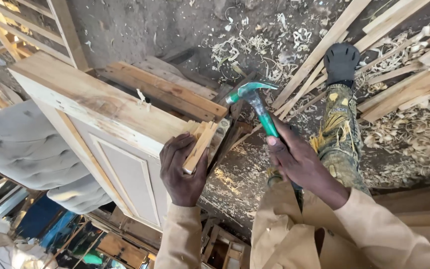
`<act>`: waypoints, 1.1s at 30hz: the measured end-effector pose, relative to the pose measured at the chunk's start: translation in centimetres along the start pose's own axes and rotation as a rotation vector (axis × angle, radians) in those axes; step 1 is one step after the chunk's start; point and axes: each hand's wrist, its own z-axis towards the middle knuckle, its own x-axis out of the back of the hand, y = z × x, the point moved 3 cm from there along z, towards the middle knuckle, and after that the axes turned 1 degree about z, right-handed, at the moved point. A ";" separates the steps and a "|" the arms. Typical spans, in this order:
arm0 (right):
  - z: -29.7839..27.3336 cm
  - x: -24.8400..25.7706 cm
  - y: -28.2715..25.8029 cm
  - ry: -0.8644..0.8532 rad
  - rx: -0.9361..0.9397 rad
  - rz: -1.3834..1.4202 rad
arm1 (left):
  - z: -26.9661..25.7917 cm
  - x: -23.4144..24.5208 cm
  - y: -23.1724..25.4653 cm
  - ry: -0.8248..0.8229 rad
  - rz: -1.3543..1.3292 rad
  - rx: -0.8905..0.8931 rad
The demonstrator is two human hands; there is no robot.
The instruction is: Repair a wooden furniture frame using various hand tools like a saw, hammer, and plane
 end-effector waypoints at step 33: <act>-0.2 0.5 -2.7 0.056 0.390 -0.254 | 0.4 -0.3 0.2 -0.086 0.077 -0.026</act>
